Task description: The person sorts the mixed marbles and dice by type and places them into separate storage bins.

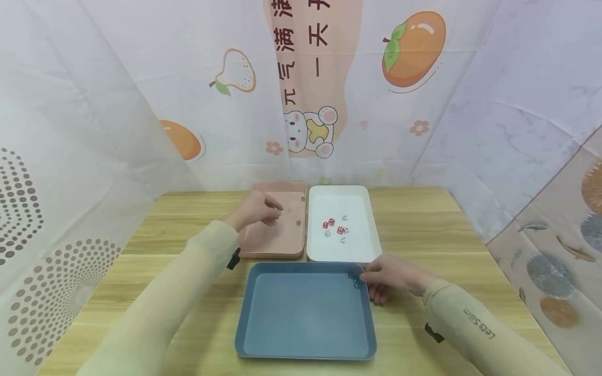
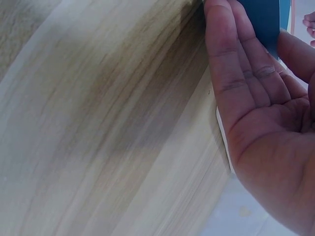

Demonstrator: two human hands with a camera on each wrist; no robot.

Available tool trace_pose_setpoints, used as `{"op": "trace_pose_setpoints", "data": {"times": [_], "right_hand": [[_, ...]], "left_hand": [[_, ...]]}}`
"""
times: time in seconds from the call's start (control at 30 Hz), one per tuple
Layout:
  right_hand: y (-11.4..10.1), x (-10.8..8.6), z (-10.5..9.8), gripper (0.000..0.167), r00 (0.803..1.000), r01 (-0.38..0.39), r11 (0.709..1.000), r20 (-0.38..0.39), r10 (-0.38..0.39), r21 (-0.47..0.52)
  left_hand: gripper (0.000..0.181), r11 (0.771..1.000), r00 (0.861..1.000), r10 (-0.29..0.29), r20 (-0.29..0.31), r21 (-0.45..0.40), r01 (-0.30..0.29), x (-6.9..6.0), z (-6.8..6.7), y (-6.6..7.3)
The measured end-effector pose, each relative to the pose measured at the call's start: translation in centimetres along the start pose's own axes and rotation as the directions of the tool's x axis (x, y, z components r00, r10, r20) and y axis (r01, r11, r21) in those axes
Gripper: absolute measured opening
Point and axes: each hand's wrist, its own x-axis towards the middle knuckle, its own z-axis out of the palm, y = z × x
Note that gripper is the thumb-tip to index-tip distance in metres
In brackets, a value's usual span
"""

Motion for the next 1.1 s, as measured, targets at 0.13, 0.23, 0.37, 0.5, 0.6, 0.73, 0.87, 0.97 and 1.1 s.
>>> {"op": "trace_pose_setpoints", "data": {"times": [0.13, 0.23, 0.37, 0.5, 0.6, 0.73, 0.87, 0.97, 1.1], "right_hand": [[0.0, 0.0, 0.0, 0.029, 1.0, 0.001, 1.0, 0.0, -0.001, 0.006], [0.1, 0.0, 0.0, 0.03, 1.0, 0.002, 1.0, 0.001, -0.002, 0.014], [0.1, -0.1, -0.1, 0.03, 1.0, 0.001, 1.0, 0.0, -0.001, 0.015], [0.1, 0.0, 0.0, 0.03, 1.0, -0.002, 1.0, -0.003, 0.003, 0.014], [0.2, 0.0, 0.0, 0.03, 1.0, -0.005, 1.0, -0.001, 0.005, 0.018], [0.3, 0.0, -0.1, 0.03, 1.0, -0.003, 1.0, 0.005, 0.003, 0.026], [0.3, 0.0, -0.1, 0.031, 1.0, -0.001, 1.0, 0.005, 0.001, 0.03], [0.3, 0.0, -0.1, 0.031, 1.0, -0.003, 1.0, 0.004, 0.003, 0.03], [0.3, 0.1, 0.0, 0.031, 1.0, -0.007, 1.0, 0.003, 0.007, 0.027]], "left_hand": [[0.018, 0.998, 0.996, 0.036, 0.087, 0.042, -0.04, -2.1, 1.4, 1.5], [0.017, 0.996, 0.986, 0.065, 0.153, 0.054, -0.074, -3.8, 2.9, 2.2], [0.019, 0.995, 0.969, 0.075, 0.235, 0.044, -0.088, -5.7, 5.8, 3.0], [0.019, 0.996, 0.955, 0.089, 0.283, -0.008, -0.09, -6.6, 8.9, 3.7], [0.019, 0.994, 0.945, 0.104, 0.312, -0.059, -0.09, -6.9, 10.9, 3.9], [0.023, 0.991, 0.938, 0.1, 0.333, -0.117, -0.065, -7.3, 13.2, 3.8], [0.026, 0.989, 0.948, 0.069, 0.312, -0.149, -0.023, -7.4, 15.3, 3.7], [0.029, 0.988, 0.955, 0.034, 0.294, -0.156, 0.013, -7.4, 16.6, 3.6], [0.037, 0.98, 0.958, -0.007, 0.286, -0.189, 0.063, -7.3, 17.8, 3.5]]}}
